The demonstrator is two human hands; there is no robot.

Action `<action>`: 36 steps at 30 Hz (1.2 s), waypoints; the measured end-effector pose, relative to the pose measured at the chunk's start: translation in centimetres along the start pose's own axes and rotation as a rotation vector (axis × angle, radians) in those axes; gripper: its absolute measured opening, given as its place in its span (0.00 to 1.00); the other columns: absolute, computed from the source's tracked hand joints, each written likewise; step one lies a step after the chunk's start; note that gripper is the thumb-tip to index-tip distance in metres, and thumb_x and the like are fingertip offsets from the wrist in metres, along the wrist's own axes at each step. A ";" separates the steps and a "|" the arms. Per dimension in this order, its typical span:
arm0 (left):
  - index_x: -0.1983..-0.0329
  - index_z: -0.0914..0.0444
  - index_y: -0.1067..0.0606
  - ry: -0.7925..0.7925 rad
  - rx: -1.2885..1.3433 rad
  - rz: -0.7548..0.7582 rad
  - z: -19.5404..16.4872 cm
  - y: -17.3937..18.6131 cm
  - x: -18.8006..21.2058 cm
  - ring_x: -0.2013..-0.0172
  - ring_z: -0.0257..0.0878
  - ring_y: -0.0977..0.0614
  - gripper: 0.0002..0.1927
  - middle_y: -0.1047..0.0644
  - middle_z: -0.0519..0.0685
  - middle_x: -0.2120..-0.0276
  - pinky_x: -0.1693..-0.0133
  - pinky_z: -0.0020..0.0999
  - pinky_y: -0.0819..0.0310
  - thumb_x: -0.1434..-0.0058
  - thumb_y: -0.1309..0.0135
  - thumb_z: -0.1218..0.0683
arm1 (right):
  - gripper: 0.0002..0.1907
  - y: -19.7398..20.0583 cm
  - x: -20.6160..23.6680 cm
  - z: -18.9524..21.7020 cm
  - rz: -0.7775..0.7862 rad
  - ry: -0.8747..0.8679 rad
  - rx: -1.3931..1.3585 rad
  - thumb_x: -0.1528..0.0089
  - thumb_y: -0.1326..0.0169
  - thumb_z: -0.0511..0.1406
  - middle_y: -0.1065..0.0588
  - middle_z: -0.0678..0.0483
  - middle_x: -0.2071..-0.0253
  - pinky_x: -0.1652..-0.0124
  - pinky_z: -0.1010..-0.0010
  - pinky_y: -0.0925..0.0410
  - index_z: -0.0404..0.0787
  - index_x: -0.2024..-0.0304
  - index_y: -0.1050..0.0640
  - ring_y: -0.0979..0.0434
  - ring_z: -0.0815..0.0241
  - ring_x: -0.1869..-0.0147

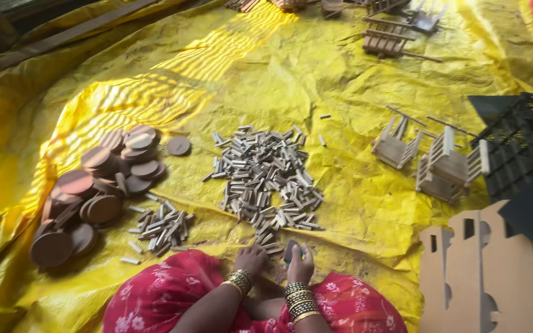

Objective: The person sits on a yellow tarp on the floor and sands small wooden pieces one at a time using a sanding block, rubbing each piece and placing it back on the tarp among piles of wooden dowel pieces and round wooden discs. Cut wooden toy parts and small assembled wooden chairs are visible around the work area.

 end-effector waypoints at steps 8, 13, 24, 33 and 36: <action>0.55 0.57 0.25 0.071 0.032 0.038 0.7 -1.3 1.2 0.47 0.52 0.25 0.10 0.27 0.53 0.52 0.49 0.48 0.29 0.39 0.45 0.53 | 0.26 1.1 0.0 -1.0 -0.002 -0.014 0.034 0.37 0.45 0.41 0.22 0.48 0.64 0.83 0.73 0.33 0.37 0.39 0.27 0.26 0.64 0.78; 0.58 0.57 0.23 0.139 0.224 -0.142 0.5 0.6 2.5 0.56 0.51 0.19 0.06 0.21 0.52 0.59 0.56 0.48 0.24 0.37 0.47 0.55 | 0.25 2.4 1.1 -0.9 -0.005 -0.026 -0.041 0.37 0.45 0.41 0.23 0.47 0.66 0.83 0.73 0.34 0.36 0.39 0.26 0.28 0.63 0.79; 0.42 0.62 0.24 0.625 1.081 -0.180 3.3 2.4 9.1 0.63 0.41 0.16 0.16 0.16 0.51 0.57 0.61 0.37 0.19 0.31 0.50 0.54 | 0.27 1.3 4.2 0.0 0.129 -0.086 -0.078 0.36 0.45 0.40 0.23 0.48 0.69 0.83 0.74 0.35 0.39 0.36 0.27 0.31 0.63 0.81; 0.44 0.65 0.23 0.159 1.038 -0.126 1.7 -2.0 9.0 0.57 0.40 0.14 0.16 0.16 0.57 0.55 0.53 0.33 0.22 0.33 0.47 0.56 | 0.22 -1.5 9.4 -0.7 0.339 -0.065 -0.005 0.37 0.41 0.40 0.24 0.61 0.74 0.83 0.81 0.40 0.43 0.41 0.20 0.35 0.75 0.80; 0.46 0.65 0.23 0.049 1.070 -0.133 1.1 -1.8 9.2 0.55 0.44 0.14 0.14 0.17 0.57 0.55 0.53 0.36 0.22 0.33 0.46 0.55 | 0.19 -1.3 9.1 -1.1 0.293 -0.047 0.029 0.36 0.41 0.40 0.23 0.62 0.73 0.83 0.81 0.42 0.41 0.44 0.18 0.35 0.75 0.80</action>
Point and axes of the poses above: each hand's wrist, its own x-axis away from the middle knuckle, its own y-axis out of the back of the hand, z = x × y, the point moved 5 cm from there along -x, towards the middle knuckle
